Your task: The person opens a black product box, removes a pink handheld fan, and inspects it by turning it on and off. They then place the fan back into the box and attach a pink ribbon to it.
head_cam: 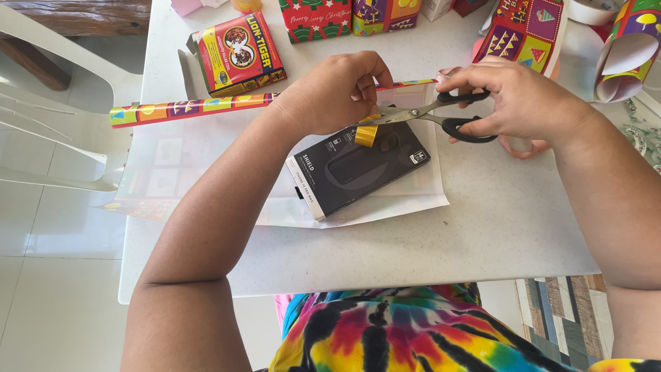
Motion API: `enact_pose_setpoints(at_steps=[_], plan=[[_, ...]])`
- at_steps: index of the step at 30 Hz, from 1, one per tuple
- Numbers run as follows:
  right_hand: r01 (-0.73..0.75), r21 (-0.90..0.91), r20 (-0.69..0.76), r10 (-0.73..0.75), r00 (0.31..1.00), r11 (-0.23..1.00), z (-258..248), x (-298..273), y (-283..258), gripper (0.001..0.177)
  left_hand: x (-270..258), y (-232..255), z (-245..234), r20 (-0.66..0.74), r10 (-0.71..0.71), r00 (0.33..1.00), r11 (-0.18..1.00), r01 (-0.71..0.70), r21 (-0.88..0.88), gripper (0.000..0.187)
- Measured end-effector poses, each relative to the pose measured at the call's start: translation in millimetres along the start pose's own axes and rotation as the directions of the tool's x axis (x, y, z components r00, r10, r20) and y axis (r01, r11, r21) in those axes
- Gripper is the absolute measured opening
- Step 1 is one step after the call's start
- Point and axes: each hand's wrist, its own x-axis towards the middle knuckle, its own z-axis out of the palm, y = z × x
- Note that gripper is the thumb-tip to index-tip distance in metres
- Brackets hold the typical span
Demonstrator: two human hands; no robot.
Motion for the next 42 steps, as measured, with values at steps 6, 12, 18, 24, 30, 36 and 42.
enact_pose_setpoints(at_steps=[6, 12, 18, 24, 30, 36, 42], plan=[[-0.040, -0.029, -0.025, 0.039, 0.999, 0.999, 2.5, -6.8, 3.2, 0.061, -0.5, -3.1, 1.2, 0.008, -0.034, 0.999, 0.999, 0.034, -0.040, 0.029], [-0.277, 0.124, 0.010, 0.278, 0.961, 0.953, 0.0, -15.3, -17.4, 0.051, 1.7, -6.1, 2.1, -0.012, -0.019, 1.000, 0.998, 0.018, -0.062, 0.026], [-0.359, 0.198, 0.031, 0.360, 0.933, 0.912, 2.4, -20.8, -22.8, 0.051, 1.5, -9.2, -2.3, -0.108, 0.043, 0.993, 0.991, -0.056, -0.119, 0.026], [-0.047, 0.148, -0.033, 0.052, 0.998, 0.988, 11.6, -25.9, 1.1, 0.054, -5.7, -12.1, -2.7, -0.157, 0.038, 0.987, 0.983, -0.066, -0.172, 0.028], [-0.108, 0.313, -0.008, 0.116, 0.993, 0.944, 13.2, -32.7, 18.0, 0.053, -11.1, -15.3, -4.0, -0.210, 0.071, 0.975, 0.983, -0.105, -0.152, 0.028], [-0.204, 0.389, -0.089, 0.257, 0.962, 0.898, 7.6, -74.6, 38.3, 0.059, -16.1, -17.4, -8.0, -0.212, 0.018, 0.977, 0.981, -0.058, -0.187, 0.032], [-0.369, -0.032, -0.322, 0.340, 0.883, 0.929, 6.9, -147.7, 71.6, 0.062, -16.7, -19.9, -6.6, -0.192, -0.024, 0.981, 0.973, -0.021, -0.229, 0.032]])
